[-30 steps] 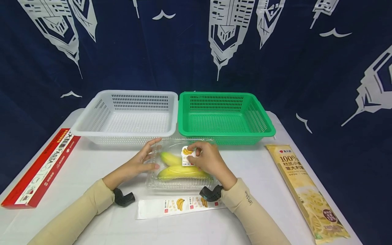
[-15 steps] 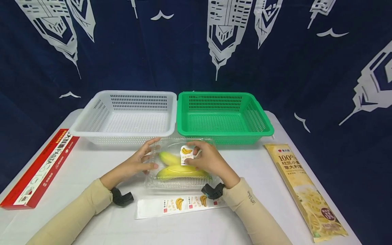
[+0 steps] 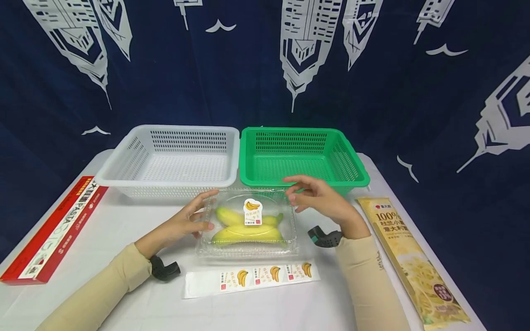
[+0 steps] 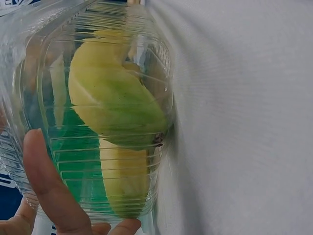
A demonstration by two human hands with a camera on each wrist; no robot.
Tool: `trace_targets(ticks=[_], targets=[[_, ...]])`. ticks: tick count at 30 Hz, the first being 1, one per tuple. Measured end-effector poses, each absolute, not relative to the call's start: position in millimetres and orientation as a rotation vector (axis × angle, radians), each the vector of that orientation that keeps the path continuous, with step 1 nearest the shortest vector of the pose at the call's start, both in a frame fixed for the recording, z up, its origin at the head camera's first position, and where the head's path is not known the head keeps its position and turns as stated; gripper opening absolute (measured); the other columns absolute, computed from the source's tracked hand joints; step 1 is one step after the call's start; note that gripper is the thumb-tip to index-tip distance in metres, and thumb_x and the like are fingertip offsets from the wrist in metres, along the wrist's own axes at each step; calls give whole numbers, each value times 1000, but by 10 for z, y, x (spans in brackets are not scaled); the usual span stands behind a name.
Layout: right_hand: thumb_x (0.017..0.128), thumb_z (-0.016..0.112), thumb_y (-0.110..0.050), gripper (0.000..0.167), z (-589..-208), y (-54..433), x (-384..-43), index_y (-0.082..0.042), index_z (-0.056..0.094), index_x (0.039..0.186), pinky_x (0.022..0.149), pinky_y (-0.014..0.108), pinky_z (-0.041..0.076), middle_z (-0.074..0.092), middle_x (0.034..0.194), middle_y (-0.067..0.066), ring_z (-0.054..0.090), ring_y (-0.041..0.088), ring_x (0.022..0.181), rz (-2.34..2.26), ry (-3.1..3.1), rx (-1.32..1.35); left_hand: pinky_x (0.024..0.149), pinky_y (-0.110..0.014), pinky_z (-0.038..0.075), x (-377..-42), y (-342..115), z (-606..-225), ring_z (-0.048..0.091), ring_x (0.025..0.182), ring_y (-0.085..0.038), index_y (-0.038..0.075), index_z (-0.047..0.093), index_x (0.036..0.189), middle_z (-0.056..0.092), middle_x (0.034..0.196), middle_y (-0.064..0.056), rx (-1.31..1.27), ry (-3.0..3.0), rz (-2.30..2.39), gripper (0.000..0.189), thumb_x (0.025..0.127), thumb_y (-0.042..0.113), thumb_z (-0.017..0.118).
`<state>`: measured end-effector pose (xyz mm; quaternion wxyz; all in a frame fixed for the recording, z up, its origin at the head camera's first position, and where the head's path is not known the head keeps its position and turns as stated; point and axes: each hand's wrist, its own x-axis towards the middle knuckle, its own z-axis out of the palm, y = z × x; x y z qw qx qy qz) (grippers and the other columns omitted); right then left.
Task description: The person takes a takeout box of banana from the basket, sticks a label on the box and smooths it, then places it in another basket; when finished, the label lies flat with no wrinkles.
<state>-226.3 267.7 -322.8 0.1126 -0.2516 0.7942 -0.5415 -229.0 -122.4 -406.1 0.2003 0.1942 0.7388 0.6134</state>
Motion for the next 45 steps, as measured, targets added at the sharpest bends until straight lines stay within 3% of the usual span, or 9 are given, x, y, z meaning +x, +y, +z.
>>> trace_targets(ticks=[6,16,28,38,42,45], targets=[[110,55,1,41,-3219,3098,-2322,-21,64,145,86,33,64,72,122,6,72,22,100,-1814,2303,-701,72,-37,56,-2289,-1215,-4071,19,157,-60,20,27,170,1,177,-27,541,2054,1718,91,93,13,75],[113,46,3,40,-3275,3578,-2328,-15,68,141,85,30,63,73,118,5,72,17,99,-2187,2122,-634,71,-36,55,-2301,-1218,-4090,17,158,-59,19,28,170,2,178,-23,544,2046,1717,89,93,12,74],[108,56,6,27,-3504,3812,-2382,-6,74,124,73,26,64,75,99,6,72,17,81,-2871,1878,-284,71,-37,55,-2300,-1223,-4083,16,157,-61,19,27,170,-2,177,-25,544,2047,1716,89,94,13,74],[102,60,9,30,-3719,3773,-2557,-9,73,123,63,15,57,68,95,0,68,10,79,-2927,2398,383,71,-37,56,-2301,-1224,-4087,16,157,-61,19,28,170,-1,178,-24,549,2049,1717,89,94,13,75],[104,61,2,28,-3758,3782,-2581,-18,72,120,60,14,55,64,100,-3,64,8,78,-2839,2381,619,71,-37,56,-2303,-1222,-4091,17,157,-60,19,28,170,0,177,-26,547,2054,1713,90,94,13,75],[107,62,-7,27,-3775,3792,-2586,-21,68,129,60,15,53,59,108,-3,61,8,77,-2777,2283,665,69,-36,56,-2305,-1220,-4096,18,157,-60,20,28,170,2,177,-26,546,2058,1713,90,94,13,76]])
